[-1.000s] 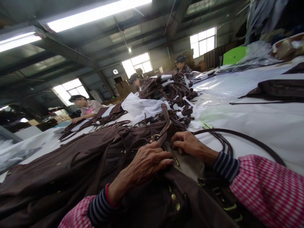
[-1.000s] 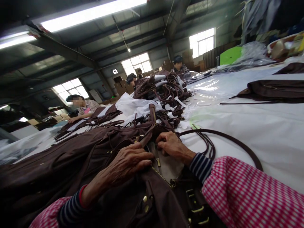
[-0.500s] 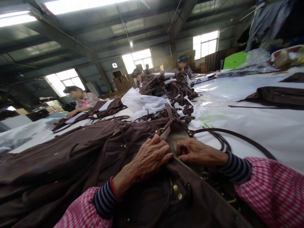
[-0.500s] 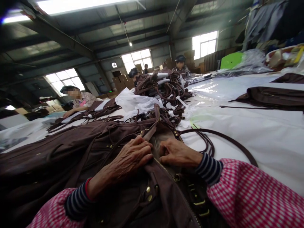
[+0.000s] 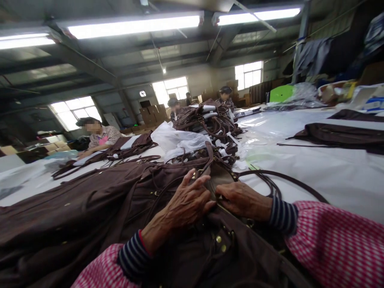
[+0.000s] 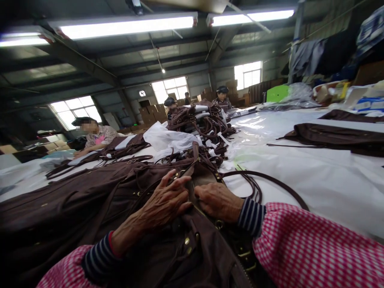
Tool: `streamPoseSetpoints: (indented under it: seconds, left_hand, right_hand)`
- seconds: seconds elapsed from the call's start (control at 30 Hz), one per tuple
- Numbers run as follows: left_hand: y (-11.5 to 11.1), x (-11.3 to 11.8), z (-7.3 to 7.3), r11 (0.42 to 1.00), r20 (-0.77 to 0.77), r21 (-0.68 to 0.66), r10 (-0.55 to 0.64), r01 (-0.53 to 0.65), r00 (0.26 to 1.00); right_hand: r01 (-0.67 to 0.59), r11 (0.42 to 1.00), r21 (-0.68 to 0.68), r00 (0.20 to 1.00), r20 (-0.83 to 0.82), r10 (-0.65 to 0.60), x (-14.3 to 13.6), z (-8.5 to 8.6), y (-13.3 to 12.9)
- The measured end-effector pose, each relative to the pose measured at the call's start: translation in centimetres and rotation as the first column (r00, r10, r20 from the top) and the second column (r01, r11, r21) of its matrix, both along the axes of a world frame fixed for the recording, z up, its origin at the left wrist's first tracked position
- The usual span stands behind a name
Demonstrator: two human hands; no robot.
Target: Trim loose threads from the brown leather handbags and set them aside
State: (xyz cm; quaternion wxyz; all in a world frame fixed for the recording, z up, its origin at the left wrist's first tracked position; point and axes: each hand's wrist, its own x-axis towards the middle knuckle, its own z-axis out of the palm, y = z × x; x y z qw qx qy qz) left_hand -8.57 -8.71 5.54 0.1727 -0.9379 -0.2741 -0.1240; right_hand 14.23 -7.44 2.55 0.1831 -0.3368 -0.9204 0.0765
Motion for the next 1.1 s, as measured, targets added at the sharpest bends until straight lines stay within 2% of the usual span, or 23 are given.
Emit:
streamPoseSetpoints:
  seconds: [0.07,0.13,0.2,0.27,0.37,0.47,0.53,0.6,0.67,0.77,0.9,1.1]
  left_hand:
    - [0.7,0.5,1.1,0.996,-0.031,-0.086,0.003,-0.006,1.000]
    - [1.6,1.3,2.5,0.983,-0.066,-0.163,0.075,-0.085,0.995]
    - [2.6,2.1,3.7,0.965,-0.098,-0.156,0.199,-0.212,0.975]
    - [3.3,2.8,4.2,0.945,-0.119,-0.109,0.296,-0.308,0.948]
    - [3.7,3.5,3.7,0.947,-0.138,-0.091,0.294,-0.307,0.946]
    - [4.1,3.5,3.3,0.951,-0.108,-0.081,0.288,-0.297,0.951]
    - [5.1,3.2,3.5,0.911,-0.086,-0.120,0.387,-0.395,0.918]
    - [6.5,2.7,3.8,0.838,-0.088,-0.222,0.492,-0.498,0.866]
    - [7.7,2.4,3.7,0.790,-0.101,-0.311,0.524,-0.527,0.846]
    - [8.4,2.1,2.6,0.801,-0.071,-0.356,0.491,-0.482,0.868]
    - [7.8,2.1,0.7,0.806,0.016,-0.397,0.485,-0.439,0.874]
    - [8.4,1.8,-0.6,0.829,0.139,-0.427,0.455,-0.361,0.880]
  right_hand:
    - [-0.054,0.999,0.002,0.998,0.028,0.054,0.1,0.1,0.3]
    - [-0.085,0.996,0.003,0.995,0.049,0.085,0.1,0.1,0.6]
    - [-0.052,0.999,0.015,0.996,0.072,0.050,0.0,0.0,1.3]
    - [0.038,0.999,0.035,0.996,0.075,-0.041,-0.4,-0.2,2.5]
    - [0.180,0.982,0.054,0.983,0.022,-0.181,-1.6,-0.7,4.4]
    - [0.244,0.967,0.070,0.970,-0.035,-0.242,-2.7,-1.1,5.6]
    - [0.278,0.957,0.082,0.960,-0.059,-0.274,-3.1,-1.3,5.8]
    - [0.311,0.946,0.087,0.949,-0.078,-0.305,-3.1,-1.4,5.6]
    - [0.324,0.943,0.073,0.943,-0.110,-0.315,-3.0,-1.5,5.4]
    - [0.310,0.950,0.025,0.935,-0.190,-0.300,-2.7,-1.6,5.3]
    - [0.280,0.960,0.006,0.924,-0.274,-0.267,-2.7,-1.9,5.6]
    - [0.276,0.961,-0.009,0.907,-0.327,-0.264,-3.0,-2.6,6.2]
